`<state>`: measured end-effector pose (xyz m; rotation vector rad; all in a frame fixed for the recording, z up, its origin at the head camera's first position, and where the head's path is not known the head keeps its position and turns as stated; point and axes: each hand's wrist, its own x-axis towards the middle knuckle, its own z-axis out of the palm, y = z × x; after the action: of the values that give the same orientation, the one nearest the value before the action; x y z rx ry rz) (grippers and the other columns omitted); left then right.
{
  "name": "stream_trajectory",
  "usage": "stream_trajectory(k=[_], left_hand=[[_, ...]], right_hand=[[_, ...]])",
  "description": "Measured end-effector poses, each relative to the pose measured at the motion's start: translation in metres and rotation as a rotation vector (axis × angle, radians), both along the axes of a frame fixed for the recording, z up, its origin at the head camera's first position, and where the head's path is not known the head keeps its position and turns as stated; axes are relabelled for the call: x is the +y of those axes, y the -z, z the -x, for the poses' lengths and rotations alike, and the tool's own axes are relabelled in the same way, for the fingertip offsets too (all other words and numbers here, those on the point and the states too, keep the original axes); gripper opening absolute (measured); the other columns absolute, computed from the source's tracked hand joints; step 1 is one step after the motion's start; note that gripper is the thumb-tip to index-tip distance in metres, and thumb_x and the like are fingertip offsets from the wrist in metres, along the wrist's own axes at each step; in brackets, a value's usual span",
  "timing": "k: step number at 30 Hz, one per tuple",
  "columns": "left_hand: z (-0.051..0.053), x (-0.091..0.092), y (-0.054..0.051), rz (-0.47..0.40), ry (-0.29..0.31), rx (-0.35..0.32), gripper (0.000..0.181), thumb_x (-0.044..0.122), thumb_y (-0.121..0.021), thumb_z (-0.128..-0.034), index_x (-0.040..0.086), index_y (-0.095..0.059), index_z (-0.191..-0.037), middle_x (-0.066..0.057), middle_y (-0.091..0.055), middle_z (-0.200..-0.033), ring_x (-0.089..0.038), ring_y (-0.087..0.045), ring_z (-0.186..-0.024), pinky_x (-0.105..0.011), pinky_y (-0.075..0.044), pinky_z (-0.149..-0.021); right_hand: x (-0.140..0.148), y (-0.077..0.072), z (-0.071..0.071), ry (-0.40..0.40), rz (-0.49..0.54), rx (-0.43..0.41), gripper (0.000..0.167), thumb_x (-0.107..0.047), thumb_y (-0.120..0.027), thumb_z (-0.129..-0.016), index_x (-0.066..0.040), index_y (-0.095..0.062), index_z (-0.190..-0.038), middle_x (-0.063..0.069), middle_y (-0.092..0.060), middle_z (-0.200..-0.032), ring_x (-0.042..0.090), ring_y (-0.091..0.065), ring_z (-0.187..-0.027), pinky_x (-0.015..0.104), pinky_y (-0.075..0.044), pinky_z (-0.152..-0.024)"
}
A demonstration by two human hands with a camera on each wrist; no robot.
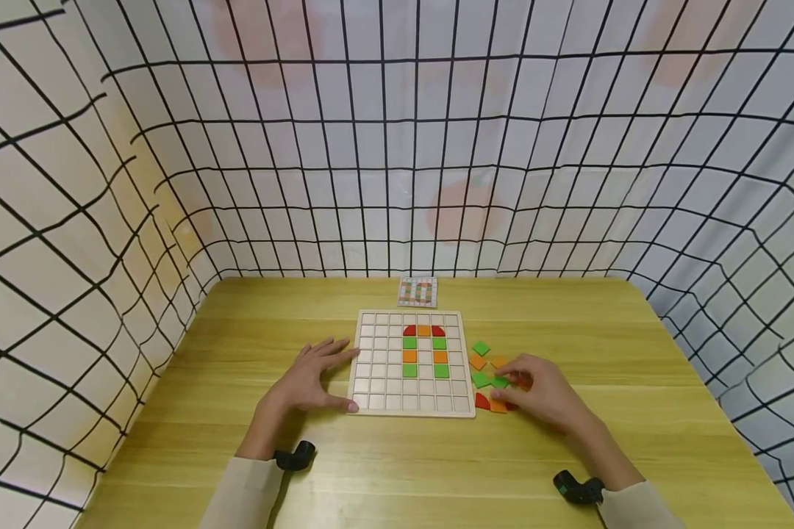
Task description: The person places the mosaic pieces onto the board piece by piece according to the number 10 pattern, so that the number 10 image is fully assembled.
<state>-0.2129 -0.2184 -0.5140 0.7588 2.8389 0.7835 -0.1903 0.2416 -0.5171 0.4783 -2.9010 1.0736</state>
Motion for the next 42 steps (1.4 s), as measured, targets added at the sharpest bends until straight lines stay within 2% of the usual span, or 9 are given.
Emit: stream_trajectory(k=[5, 12, 20, 27, 36, 42], left_hand=[[0.0, 0.0, 0.001, 0.001, 0.006, -0.001, 0.101, 0.064, -0.087, -0.0687, 0.025, -0.05, -0.154, -0.009, -0.036, -0.167, -0.042, -0.024, -0.157, -0.072, -0.012, -0.123], [0.001, -0.002, 0.002, -0.006, 0.005, 0.004, 0.1, 0.063, -0.087, -0.0683, 0.025, -0.051, -0.154, -0.009, -0.037, -0.167, -0.042, -0.024, -0.156, -0.073, -0.012, -0.123], [-0.001, -0.002, 0.001, 0.002, 0.004, -0.001, 0.101, 0.064, -0.087, -0.0686, 0.025, -0.05, -0.154, -0.008, -0.035, -0.167, -0.041, -0.023, -0.157, -0.072, -0.012, -0.123], [0.0, -0.001, 0.0, 0.002, 0.004, -0.003, 0.1, 0.063, -0.087, -0.0686, 0.025, -0.05, -0.154, -0.008, -0.036, -0.167, -0.042, -0.023, -0.157, -0.072, -0.012, -0.123], [0.002, -0.001, 0.001, 0.012, 0.001, 0.006, 0.101, 0.065, -0.086, -0.0685, 0.025, -0.05, -0.154, -0.009, -0.036, -0.167, -0.043, -0.024, -0.156, -0.074, -0.012, -0.122], [0.001, -0.001, 0.001, 0.01, 0.0, -0.004, 0.101, 0.066, -0.086, -0.0685, 0.026, -0.05, -0.154, -0.008, -0.035, -0.168, -0.042, -0.023, -0.157, -0.073, -0.012, -0.123]], right_hand=[[0.014, 0.003, -0.005, -0.023, -0.007, 0.038, 0.033, -0.045, -0.088, -0.08, -0.024, -0.079, -0.105, -0.006, -0.064, -0.086, 0.013, -0.054, -0.081, 0.025, -0.045, -0.073], [0.024, 0.005, -0.01, -0.052, -0.013, 0.009, 0.036, -0.046, -0.09, -0.078, -0.026, -0.079, -0.105, -0.009, -0.065, -0.087, 0.01, -0.055, -0.082, 0.025, -0.046, -0.076], [0.026, 0.008, -0.012, -0.08, 0.008, -0.041, 0.026, -0.044, -0.087, -0.081, -0.029, -0.08, -0.101, -0.009, -0.065, -0.089, 0.009, -0.055, -0.08, 0.023, -0.045, -0.071], [0.025, 0.005, -0.013, -0.087, 0.009, -0.038, 0.022, -0.041, -0.086, -0.084, -0.028, -0.08, -0.1, -0.008, -0.063, -0.086, 0.011, -0.055, -0.079, 0.023, -0.043, -0.07], [0.019, 0.0, -0.004, -0.097, 0.036, 0.006, 0.022, -0.037, -0.087, -0.083, -0.026, -0.078, -0.1, -0.012, -0.061, -0.081, 0.014, -0.054, -0.076, 0.023, -0.043, -0.067], [0.004, -0.003, 0.004, -0.115, 0.036, -0.005, 0.022, -0.038, -0.085, -0.085, -0.026, -0.078, -0.102, -0.01, -0.058, -0.081, 0.014, -0.053, -0.076, 0.024, -0.041, -0.066]])
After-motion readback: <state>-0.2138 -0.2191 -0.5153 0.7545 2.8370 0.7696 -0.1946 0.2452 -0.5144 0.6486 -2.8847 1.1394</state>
